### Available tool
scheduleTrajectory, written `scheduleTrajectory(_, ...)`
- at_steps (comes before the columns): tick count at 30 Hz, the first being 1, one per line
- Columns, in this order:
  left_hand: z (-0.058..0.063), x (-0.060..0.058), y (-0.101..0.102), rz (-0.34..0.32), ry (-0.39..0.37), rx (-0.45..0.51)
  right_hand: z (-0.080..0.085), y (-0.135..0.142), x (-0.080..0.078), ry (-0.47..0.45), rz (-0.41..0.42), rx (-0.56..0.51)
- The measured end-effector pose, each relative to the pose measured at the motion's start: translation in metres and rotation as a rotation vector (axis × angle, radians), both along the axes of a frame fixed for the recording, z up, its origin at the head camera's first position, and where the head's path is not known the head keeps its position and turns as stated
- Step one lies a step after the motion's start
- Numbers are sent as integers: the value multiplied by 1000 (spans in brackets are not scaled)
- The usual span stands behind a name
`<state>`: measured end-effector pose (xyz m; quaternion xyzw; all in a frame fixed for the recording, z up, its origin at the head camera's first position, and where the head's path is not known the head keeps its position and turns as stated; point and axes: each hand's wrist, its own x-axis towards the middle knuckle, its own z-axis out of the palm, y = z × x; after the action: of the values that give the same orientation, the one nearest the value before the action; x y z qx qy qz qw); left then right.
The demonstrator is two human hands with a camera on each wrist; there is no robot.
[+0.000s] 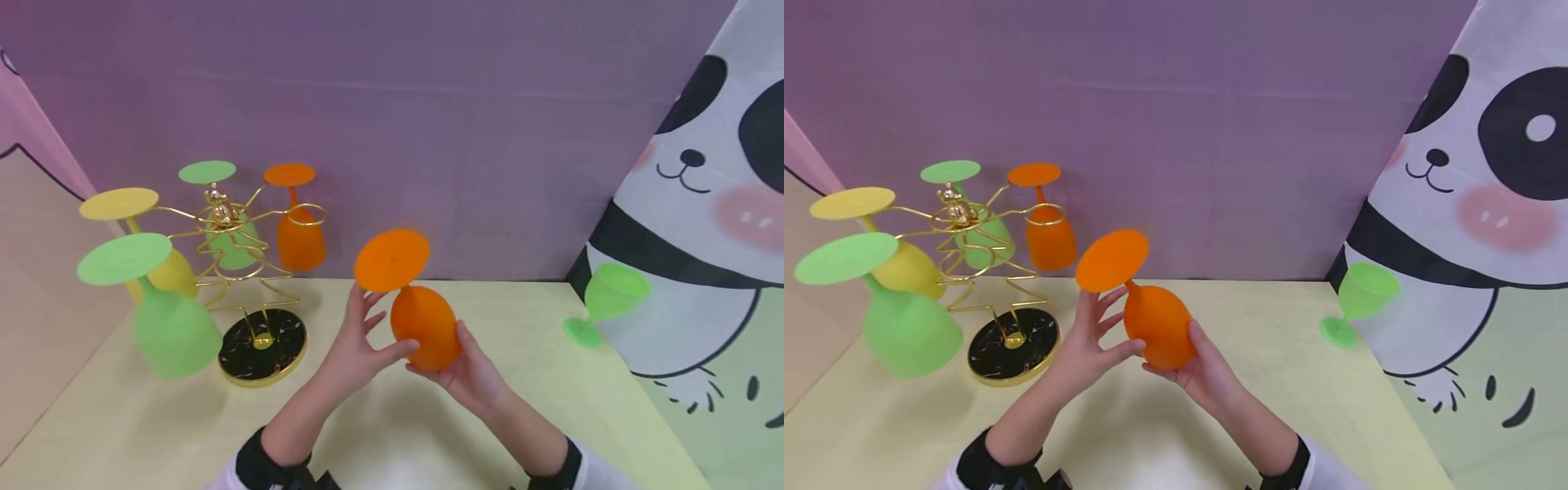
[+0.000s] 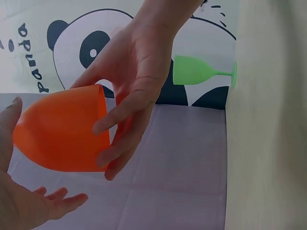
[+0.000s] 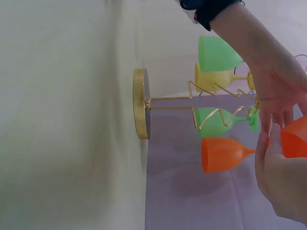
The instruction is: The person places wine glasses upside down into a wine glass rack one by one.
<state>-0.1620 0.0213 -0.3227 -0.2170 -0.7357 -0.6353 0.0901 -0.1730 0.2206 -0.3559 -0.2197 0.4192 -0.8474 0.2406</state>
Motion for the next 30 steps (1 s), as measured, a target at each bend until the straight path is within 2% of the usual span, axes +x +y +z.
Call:
scheduleTrajectory(8, -4, 8, 2, -32, -34, -40, -13, -6, 8, -36, 67, -51)
scheduleTrajectory(18, -7, 12, 5, -29, -44, -90, -17, -11, 9, 1, 135, -154)
scheduleTrajectory(25, -8, 13, 5, -14, -66, -127, -17, -13, 8, 30, 163, -155)
scheduleTrajectory(30, -4, 14, 5, -16, -73, -153, -16, -13, 8, 22, 165, -146)
